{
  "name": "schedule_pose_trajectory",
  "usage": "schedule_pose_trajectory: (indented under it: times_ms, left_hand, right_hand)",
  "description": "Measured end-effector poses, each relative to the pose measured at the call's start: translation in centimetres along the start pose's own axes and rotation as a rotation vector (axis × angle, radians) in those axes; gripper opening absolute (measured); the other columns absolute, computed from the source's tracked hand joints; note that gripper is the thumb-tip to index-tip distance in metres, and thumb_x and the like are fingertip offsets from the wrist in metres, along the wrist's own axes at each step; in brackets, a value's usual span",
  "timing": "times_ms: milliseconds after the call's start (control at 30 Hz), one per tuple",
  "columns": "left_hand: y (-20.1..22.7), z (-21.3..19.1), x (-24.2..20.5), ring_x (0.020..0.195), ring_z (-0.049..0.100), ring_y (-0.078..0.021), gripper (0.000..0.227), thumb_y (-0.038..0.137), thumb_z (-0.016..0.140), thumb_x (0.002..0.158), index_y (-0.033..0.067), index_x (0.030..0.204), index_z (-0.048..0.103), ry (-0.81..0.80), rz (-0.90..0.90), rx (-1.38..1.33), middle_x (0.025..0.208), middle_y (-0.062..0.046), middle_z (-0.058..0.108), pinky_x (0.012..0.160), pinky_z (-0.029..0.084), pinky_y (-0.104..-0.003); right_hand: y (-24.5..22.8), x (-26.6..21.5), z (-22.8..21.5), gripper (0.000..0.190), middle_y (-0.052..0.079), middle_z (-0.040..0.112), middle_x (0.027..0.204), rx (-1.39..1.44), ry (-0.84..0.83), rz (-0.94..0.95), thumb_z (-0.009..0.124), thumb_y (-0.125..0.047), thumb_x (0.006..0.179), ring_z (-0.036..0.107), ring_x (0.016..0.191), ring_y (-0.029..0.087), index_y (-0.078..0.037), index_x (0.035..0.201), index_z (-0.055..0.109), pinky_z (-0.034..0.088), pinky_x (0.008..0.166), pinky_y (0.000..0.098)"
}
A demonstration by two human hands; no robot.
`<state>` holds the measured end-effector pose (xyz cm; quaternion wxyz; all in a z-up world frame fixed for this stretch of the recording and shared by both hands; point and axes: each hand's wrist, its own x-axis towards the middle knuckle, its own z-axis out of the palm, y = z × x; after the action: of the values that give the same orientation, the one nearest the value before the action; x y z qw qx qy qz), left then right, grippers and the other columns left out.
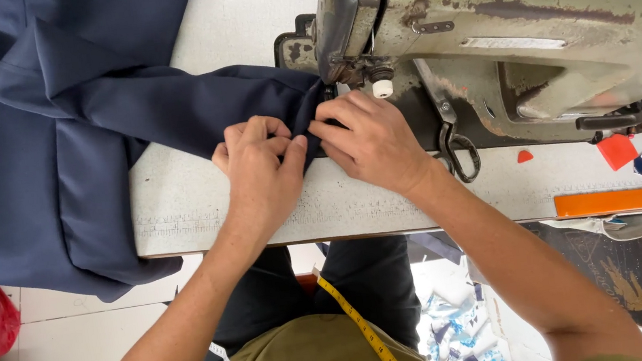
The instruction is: Performing final touches on trousers by measuring the hem and trimming loose threads near a sewing machine.
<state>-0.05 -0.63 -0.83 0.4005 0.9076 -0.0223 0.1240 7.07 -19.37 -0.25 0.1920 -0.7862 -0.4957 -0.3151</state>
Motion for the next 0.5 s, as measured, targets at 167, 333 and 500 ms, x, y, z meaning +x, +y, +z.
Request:
schedule_pose_trajectory:
  times_ms: [167, 333, 500]
  left_hand:
    - [2.9, -1.5, 1.5, 0.115, 0.050, -0.0298, 0.028, 0.020, 0.072, 0.096, 0.0056, 0.072, 0.070, 0.139, 0.366, 0.080, 0.103, -0.005, 0.058, 0.102, 0.025, -0.054]
    - [-2.4, -2.6, 5.1, 0.120, 0.060, -0.0296, 0.035, 0.035, 0.059, 0.105, 0.0028, 0.097, 0.070, -0.197, 0.874, 0.015, 0.108, -0.011, 0.068, 0.114, 0.035, -0.053]
    - [-2.2, -3.3, 3.5, 0.129, 0.054, -0.0329, 0.038, 0.037, 0.060, 0.101, 0.0014, 0.106, 0.073, -0.291, 0.788, 0.059, 0.117, -0.014, 0.065, 0.117, 0.032, -0.054]
  right_hand:
    - [-1.2, -1.4, -1.2, 0.012, 0.002, 0.066, 0.105, 0.012, 0.000, 0.056, 0.067, -0.014, 0.096, 0.062, 0.096, 0.025, -0.013, 0.086, 0.073, 0.051, 0.078, 0.0356]
    - [-2.8, -2.4, -2.2, 0.011, 0.004, 0.065, 0.101, 0.026, -0.105, 0.174, 0.064, -0.006, 0.094, 0.062, 0.095, 0.025, -0.008, 0.090, 0.073, 0.052, 0.081, 0.0380]
    - [-3.8, -2.7, -2.9, 0.016, 0.005, 0.064, 0.111, -0.018, -0.198, 0.232, 0.063, -0.013, 0.094, 0.061, 0.106, 0.025, -0.011, 0.102, 0.077, 0.049, 0.090, 0.0416]
